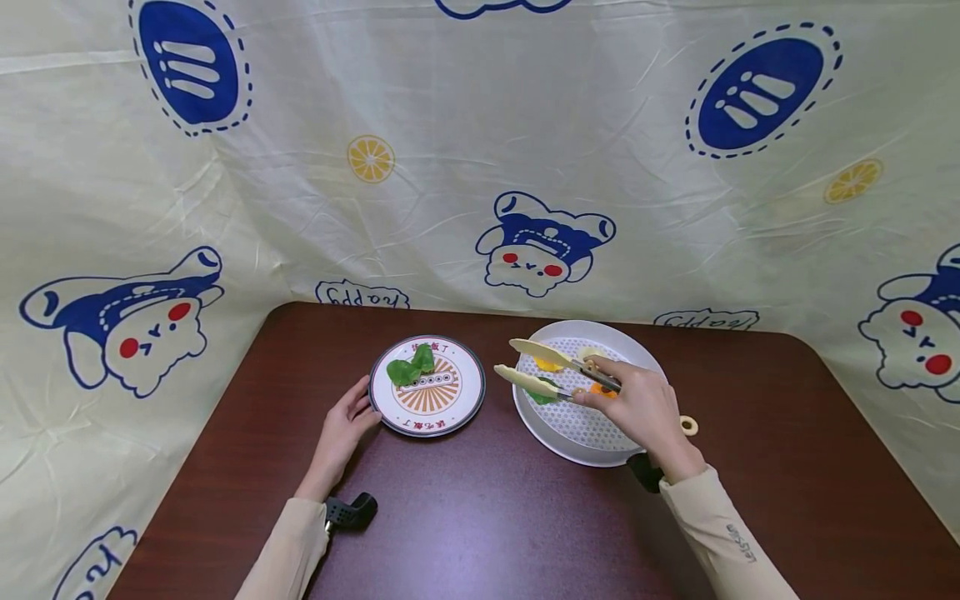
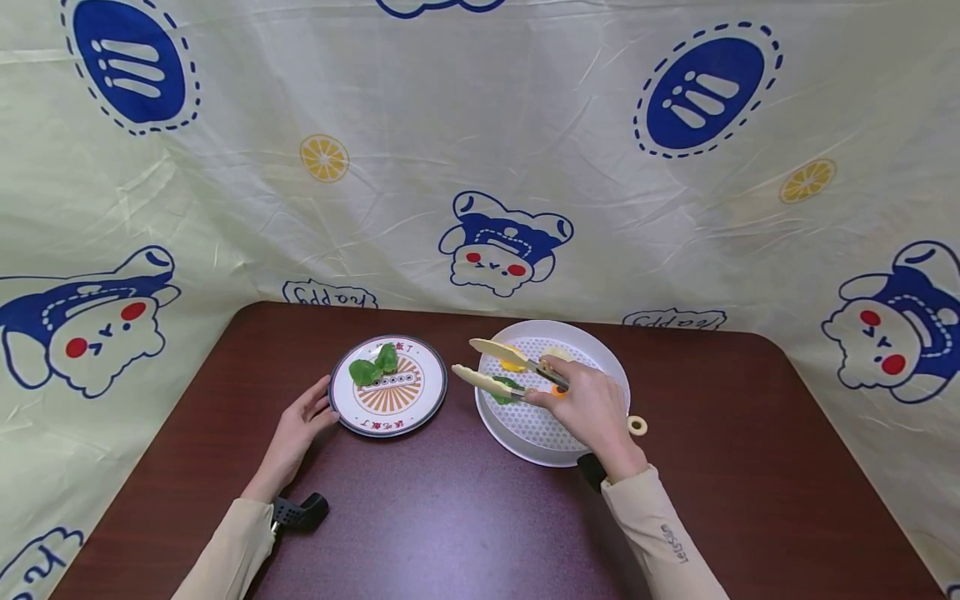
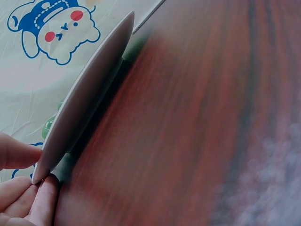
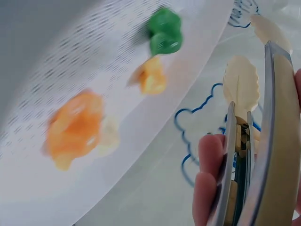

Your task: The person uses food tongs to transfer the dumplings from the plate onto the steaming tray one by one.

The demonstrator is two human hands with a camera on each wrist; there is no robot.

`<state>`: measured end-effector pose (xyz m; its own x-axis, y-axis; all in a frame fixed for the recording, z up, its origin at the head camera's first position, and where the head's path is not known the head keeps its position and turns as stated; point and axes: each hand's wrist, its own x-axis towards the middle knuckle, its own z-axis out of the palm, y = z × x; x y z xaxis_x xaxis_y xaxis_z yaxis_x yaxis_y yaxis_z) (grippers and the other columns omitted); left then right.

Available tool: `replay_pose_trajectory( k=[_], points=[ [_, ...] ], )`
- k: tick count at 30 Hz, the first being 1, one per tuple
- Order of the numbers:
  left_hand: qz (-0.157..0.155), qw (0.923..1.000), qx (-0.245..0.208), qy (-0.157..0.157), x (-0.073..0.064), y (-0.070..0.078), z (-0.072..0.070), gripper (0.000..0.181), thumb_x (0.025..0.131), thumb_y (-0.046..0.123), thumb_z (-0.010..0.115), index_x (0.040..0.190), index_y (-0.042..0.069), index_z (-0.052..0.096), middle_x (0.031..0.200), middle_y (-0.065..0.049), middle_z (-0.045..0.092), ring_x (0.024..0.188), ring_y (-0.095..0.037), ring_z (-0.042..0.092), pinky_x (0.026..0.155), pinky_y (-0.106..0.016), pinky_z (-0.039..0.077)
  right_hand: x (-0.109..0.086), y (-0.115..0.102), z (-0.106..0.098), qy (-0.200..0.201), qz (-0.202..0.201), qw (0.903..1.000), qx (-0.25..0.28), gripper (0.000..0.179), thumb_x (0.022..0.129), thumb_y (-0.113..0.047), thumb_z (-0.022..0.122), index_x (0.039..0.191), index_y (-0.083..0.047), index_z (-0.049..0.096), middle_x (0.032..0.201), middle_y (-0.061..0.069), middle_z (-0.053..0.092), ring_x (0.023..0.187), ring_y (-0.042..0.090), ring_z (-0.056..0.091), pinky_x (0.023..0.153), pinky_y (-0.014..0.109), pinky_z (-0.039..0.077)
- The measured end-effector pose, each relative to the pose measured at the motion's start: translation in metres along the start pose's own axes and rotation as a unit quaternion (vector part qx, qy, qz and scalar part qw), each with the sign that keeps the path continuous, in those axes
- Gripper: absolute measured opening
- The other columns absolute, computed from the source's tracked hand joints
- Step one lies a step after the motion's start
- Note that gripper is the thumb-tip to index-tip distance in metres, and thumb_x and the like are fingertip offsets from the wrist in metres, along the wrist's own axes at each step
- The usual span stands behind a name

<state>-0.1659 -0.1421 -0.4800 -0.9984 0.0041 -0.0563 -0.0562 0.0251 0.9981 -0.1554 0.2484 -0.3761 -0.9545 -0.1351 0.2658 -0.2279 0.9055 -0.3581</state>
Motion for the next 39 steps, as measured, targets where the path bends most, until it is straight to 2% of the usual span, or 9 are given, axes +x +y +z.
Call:
replay_pose_trajectory(
  k=[4, 6, 10, 14, 19, 22, 26, 39],
  points=[
    [0.003, 1.0, 0.006, 0.001, 0.0, -0.001, -0.001, 0.063, 0.088, -0.008, 0.054, 0.147, -0.003, 0.031, 0.145, -0.026, 0.035, 0.13, -0.034, 0.038, 0.084, -0.01, 0.04, 0.009, -0.017, 0.007, -0.01, -0.016, 0.9998, 0.007, 0.062, 0.075, -0.04, 0.079, 0.123, -0.004, 0.065, 0.107, 0.015, 0.068, 0.085, 0.029, 0.06, 0.066, 0.042, 0.044],
    [0.003, 0.9999, 0.01, 0.002, 0.001, -0.001, -0.001, 0.063, 0.088, -0.008, 0.054, 0.147, -0.004, 0.031, 0.146, -0.026, 0.035, 0.13, -0.034, 0.038, 0.084, -0.01, 0.04, 0.014, -0.025, 0.012, -0.011, -0.026, 0.9995, 0.009, 0.062, 0.074, -0.039, 0.08, 0.122, -0.005, 0.065, 0.097, 0.011, 0.069, 0.075, 0.024, 0.057, 0.058, 0.037, 0.04],
    [0.006, 0.9999, 0.008, 0.003, 0.002, -0.002, -0.001, 0.063, 0.088, -0.009, 0.054, 0.146, -0.004, 0.031, 0.145, -0.026, 0.035, 0.13, -0.034, 0.038, 0.084, -0.01, 0.04, 0.025, -0.039, 0.024, -0.012, -0.046, 0.9986, 0.021, 0.058, 0.072, -0.037, 0.082, 0.119, -0.007, 0.068, 0.081, 0.002, 0.066, 0.065, 0.018, 0.049, 0.052, 0.033, 0.036],
    [0.007, 1.0, 0.0, 0.001, 0.002, -0.003, -0.002, 0.063, 0.088, -0.011, 0.053, 0.146, -0.005, 0.031, 0.145, -0.026, 0.035, 0.13, -0.034, 0.038, 0.084, -0.01, 0.04, 0.035, -0.052, 0.037, -0.02, -0.064, 0.9975, 0.02, 0.055, 0.07, -0.038, 0.083, 0.115, -0.01, 0.069, 0.075, 0.0, 0.063, 0.063, 0.017, 0.049, 0.052, 0.033, 0.037],
    [0.008, 1.0, -0.001, -0.001, 0.002, -0.002, -0.003, 0.062, 0.088, -0.009, 0.053, 0.146, -0.005, 0.03, 0.147, -0.025, 0.034, 0.131, -0.033, 0.037, 0.085, -0.009, 0.039, 0.043, -0.066, 0.05, -0.038, -0.069, 0.9969, 0.006, 0.057, 0.069, -0.04, 0.083, 0.115, -0.011, 0.069, 0.083, 0.003, 0.066, 0.063, 0.019, 0.05, 0.051, 0.033, 0.038],
    [0.008, 1.0, 0.0, -0.001, 0.003, -0.002, -0.003, 0.062, 0.089, -0.008, 0.053, 0.146, -0.005, 0.031, 0.147, -0.025, 0.034, 0.131, -0.033, 0.037, 0.085, -0.009, 0.039, 0.048, -0.073, 0.056, -0.044, -0.072, 0.9965, -0.006, 0.05, 0.069, -0.04, 0.083, 0.108, -0.013, 0.069, 0.076, 0.001, 0.062, 0.062, 0.02, 0.048, 0.05, 0.033, 0.036],
    [0.007, 1.0, -0.002, -0.001, 0.003, -0.002, -0.003, 0.062, 0.089, -0.009, 0.053, 0.146, -0.005, 0.031, 0.146, -0.025, 0.035, 0.13, -0.032, 0.038, 0.085, -0.009, 0.039, 0.053, -0.08, 0.063, -0.052, -0.071, 0.9959, -0.021, 0.041, 0.07, -0.04, 0.082, 0.097, -0.013, 0.066, 0.063, -0.001, 0.049, 0.059, 0.02, 0.046, 0.049, 0.034, 0.034],
    [-0.003, 1.0, -0.001, 0.004, 0.002, 0.0, -0.001, 0.062, 0.089, -0.008, 0.055, 0.146, -0.004, 0.032, 0.145, -0.026, 0.037, 0.13, -0.033, 0.038, 0.085, -0.01, 0.039, 0.065, -0.088, 0.077, -0.071, -0.055, 0.9946, -0.052, 0.039, 0.075, -0.038, 0.079, 0.102, -0.014, 0.068, 0.075, 0.003, 0.06, 0.062, 0.021, 0.052, 0.049, 0.034, 0.038]
  ],
)
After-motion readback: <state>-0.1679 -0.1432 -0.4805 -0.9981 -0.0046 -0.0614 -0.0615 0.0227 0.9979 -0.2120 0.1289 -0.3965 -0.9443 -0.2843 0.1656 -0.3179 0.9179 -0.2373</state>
